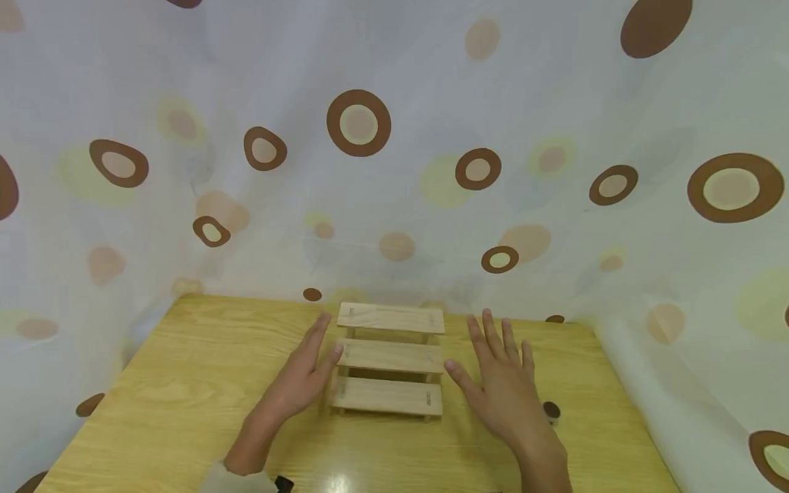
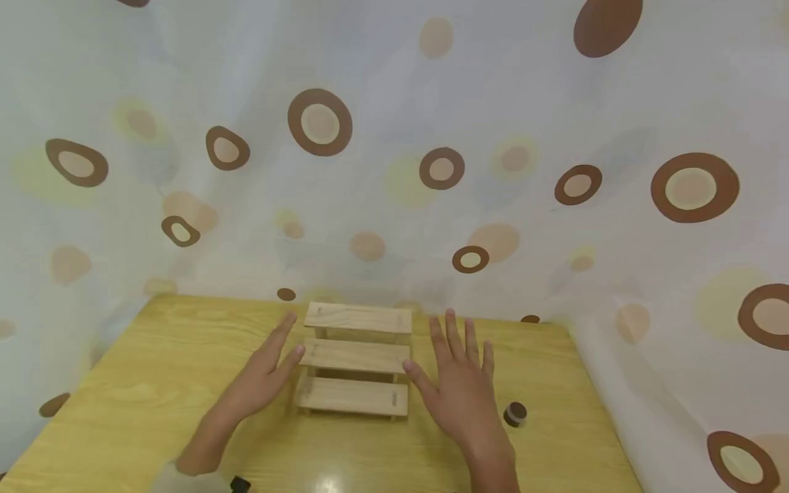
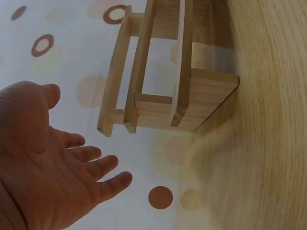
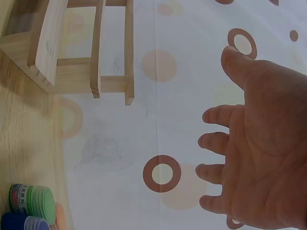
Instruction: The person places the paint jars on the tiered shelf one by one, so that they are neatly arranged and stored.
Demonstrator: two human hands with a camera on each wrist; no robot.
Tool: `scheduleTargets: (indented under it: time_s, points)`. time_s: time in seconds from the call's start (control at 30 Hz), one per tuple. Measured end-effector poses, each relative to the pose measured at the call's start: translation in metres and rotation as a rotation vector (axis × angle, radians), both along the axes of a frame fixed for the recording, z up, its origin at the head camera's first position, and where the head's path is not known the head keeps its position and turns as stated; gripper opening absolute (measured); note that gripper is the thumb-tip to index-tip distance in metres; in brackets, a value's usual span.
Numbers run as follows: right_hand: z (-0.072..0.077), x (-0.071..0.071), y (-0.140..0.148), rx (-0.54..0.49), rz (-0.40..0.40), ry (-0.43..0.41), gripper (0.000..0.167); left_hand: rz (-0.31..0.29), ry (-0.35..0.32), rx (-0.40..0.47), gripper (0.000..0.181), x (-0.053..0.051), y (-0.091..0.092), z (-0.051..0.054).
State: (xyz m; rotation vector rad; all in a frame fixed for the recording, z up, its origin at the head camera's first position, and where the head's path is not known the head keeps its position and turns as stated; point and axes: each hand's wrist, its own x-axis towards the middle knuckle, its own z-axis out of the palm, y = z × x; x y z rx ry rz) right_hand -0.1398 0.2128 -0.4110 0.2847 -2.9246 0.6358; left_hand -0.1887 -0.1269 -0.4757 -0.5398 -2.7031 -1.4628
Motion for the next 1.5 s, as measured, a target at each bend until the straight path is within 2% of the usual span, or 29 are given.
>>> scheduleTargets:
  time_s: [0.13, 0.23, 0.3, 0.53, 0.67, 0.8, 0.93, 1.07, 1.23, 1.33, 1.5]
  points:
    - [-0.004, -0.001, 0.009, -0.036, 0.000, -0.014, 0.084, -0.034, -0.116, 0.170, 0.071, -0.002, 0.004, -0.010]
    - [-0.008, -0.005, 0.020, -0.095, 0.007, -0.019, 0.082, -0.030, -0.180, 0.240, 0.064, -0.004, 0.006, -0.016]
    - [-0.012, -0.009, 0.030, -0.142, 0.008, -0.020, 0.080, -0.020, -0.193, 0.248, 0.060, -0.004, 0.006, -0.019]
    - [-0.021, -0.018, 0.065, -0.271, -0.016, -0.084, 0.080, -0.040, -0.170, 0.247, 0.056, -0.008, 0.000, -0.025]
    - [-0.021, -0.014, 0.082, -0.323, -0.040, -0.110, 0.079, -0.047, -0.163, 0.250, 0.057, -0.011, -0.003, -0.029]
    - [-0.020, -0.007, 0.097, -0.319, -0.079, -0.083, 0.078, -0.049, -0.165, 0.253, 0.057, -0.014, -0.006, -0.030]
    - [-0.022, 0.000, 0.108, -0.311, -0.119, -0.079, 0.080, -0.051, -0.198, 0.283, 0.058, -0.014, -0.008, -0.030]
    - [-0.032, 0.010, 0.122, -0.293, -0.130, -0.048, 0.080, -0.054, -0.236, 0.318, 0.059, -0.013, -0.009, -0.032]
    - [-0.048, 0.019, 0.146, -0.287, -0.138, -0.006, 0.065, -0.043, -0.236, 0.342, 0.060, -0.014, -0.008, -0.035]
    - [-0.057, 0.021, 0.161, -0.337, -0.153, -0.032, 0.060, -0.051, -0.234, 0.367, 0.061, -0.015, -0.007, -0.037]
    - [-0.071, 0.025, 0.178, -0.470, -0.138, -0.149, 0.062, -0.092, -0.228, 0.390, 0.063, -0.018, -0.008, -0.040]
